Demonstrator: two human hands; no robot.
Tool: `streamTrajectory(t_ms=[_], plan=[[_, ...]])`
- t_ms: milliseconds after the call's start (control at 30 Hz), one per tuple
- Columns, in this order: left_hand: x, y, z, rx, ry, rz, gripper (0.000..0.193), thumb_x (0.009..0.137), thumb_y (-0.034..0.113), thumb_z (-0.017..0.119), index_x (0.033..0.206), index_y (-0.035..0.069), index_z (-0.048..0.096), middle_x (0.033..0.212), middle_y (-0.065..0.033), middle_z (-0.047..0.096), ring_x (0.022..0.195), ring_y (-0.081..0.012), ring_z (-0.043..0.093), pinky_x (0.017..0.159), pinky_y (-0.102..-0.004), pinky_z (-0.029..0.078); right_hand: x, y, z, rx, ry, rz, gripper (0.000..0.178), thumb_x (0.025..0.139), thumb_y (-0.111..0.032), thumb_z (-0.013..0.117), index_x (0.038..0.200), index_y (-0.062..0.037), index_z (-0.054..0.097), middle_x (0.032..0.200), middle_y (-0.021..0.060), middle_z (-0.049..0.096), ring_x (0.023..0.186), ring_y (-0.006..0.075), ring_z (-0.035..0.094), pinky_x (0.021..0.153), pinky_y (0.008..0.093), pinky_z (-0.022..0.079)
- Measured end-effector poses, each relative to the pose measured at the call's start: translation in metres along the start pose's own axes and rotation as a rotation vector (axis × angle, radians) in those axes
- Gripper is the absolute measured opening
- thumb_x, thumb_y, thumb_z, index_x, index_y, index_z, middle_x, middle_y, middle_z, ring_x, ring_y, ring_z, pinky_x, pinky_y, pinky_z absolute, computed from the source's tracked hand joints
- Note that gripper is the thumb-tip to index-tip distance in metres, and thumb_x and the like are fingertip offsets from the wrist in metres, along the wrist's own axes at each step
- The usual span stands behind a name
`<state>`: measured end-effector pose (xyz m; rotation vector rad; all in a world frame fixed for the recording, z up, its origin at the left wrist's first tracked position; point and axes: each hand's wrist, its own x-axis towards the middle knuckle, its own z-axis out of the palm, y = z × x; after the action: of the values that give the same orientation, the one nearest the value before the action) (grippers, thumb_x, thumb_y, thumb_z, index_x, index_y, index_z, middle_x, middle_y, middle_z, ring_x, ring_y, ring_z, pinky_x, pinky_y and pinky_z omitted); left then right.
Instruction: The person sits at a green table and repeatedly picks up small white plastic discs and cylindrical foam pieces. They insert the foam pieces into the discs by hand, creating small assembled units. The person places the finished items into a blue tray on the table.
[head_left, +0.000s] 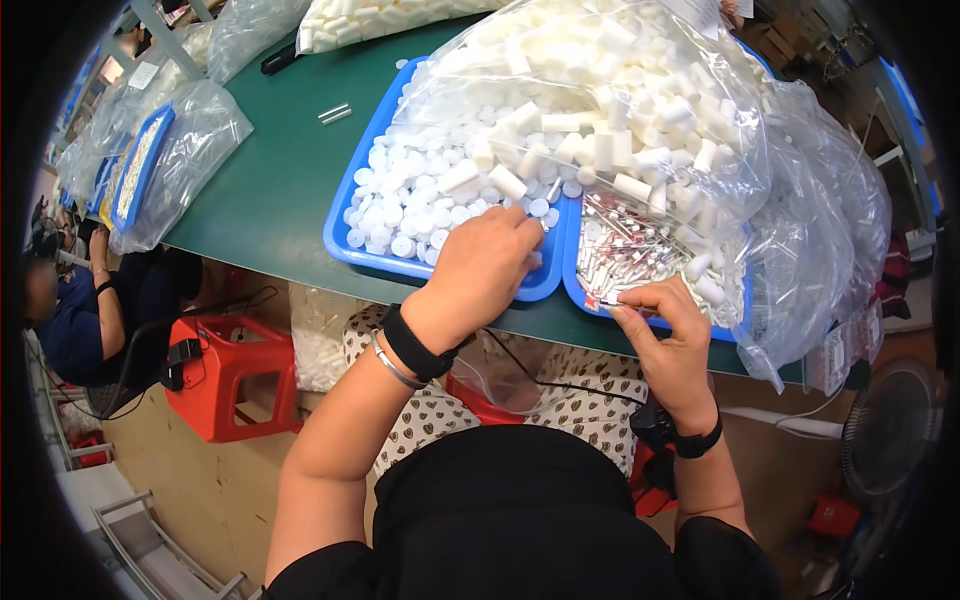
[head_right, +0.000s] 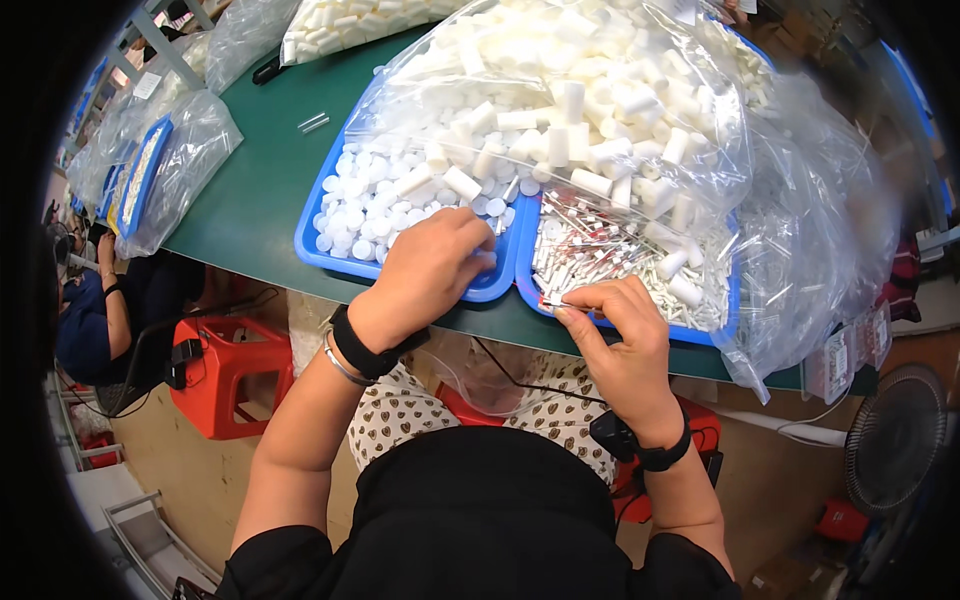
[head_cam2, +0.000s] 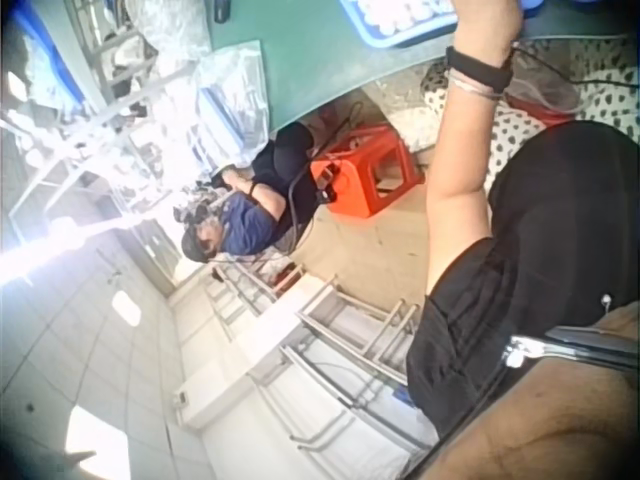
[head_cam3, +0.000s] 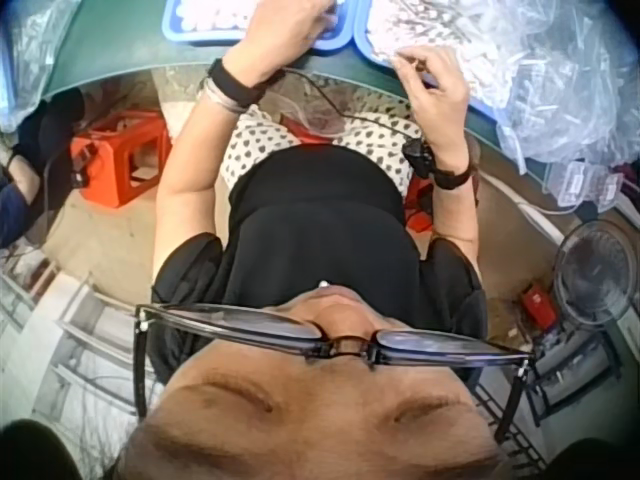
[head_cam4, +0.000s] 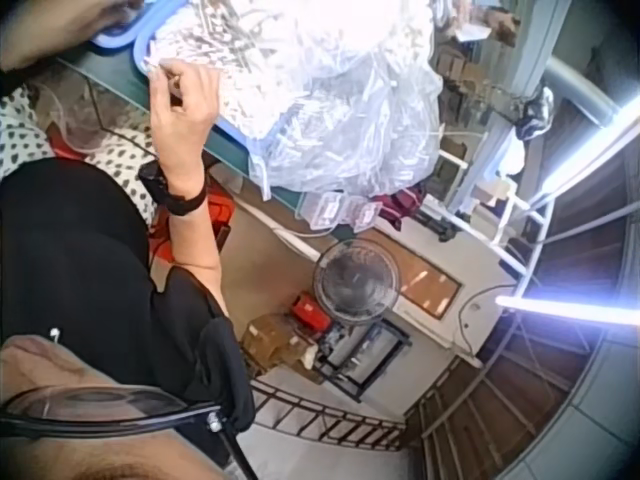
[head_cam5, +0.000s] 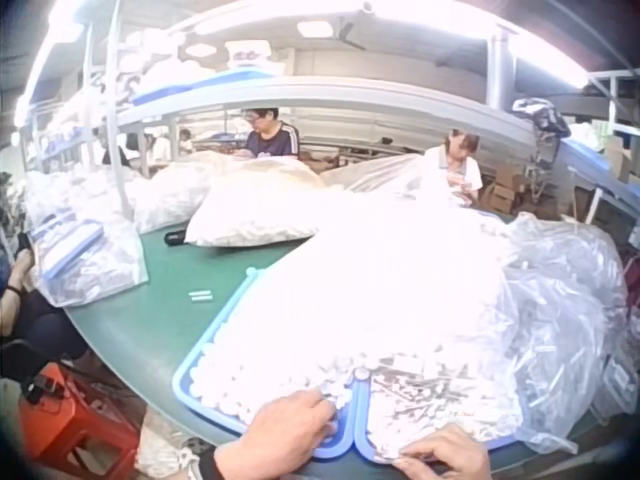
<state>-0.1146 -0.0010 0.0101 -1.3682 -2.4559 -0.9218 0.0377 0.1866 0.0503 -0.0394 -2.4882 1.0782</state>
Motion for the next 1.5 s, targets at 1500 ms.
streamTrajectory(t_ms=[1500], plan=[[-0.068, 0.066, 0.012, -2.005, -0.018, -0.947, 0.031, 0.098, 0.013, 0.062, 0.123, -0.004, 0.059, 0.101, -0.0036, 0.064, 0.083, -0.0074, 0.061, 0.073, -0.022, 0.054, -0.009, -0.024, 0.004, -0.128, -0.138, -0.193, 0.013, 0.077, -0.001, 0.076, 0.085, -0.0031, 0.066, 0.074, 0.0076, 0.063, 0.066, 0.0262, 0.059, 0.06, 0.0364, 0.045]])
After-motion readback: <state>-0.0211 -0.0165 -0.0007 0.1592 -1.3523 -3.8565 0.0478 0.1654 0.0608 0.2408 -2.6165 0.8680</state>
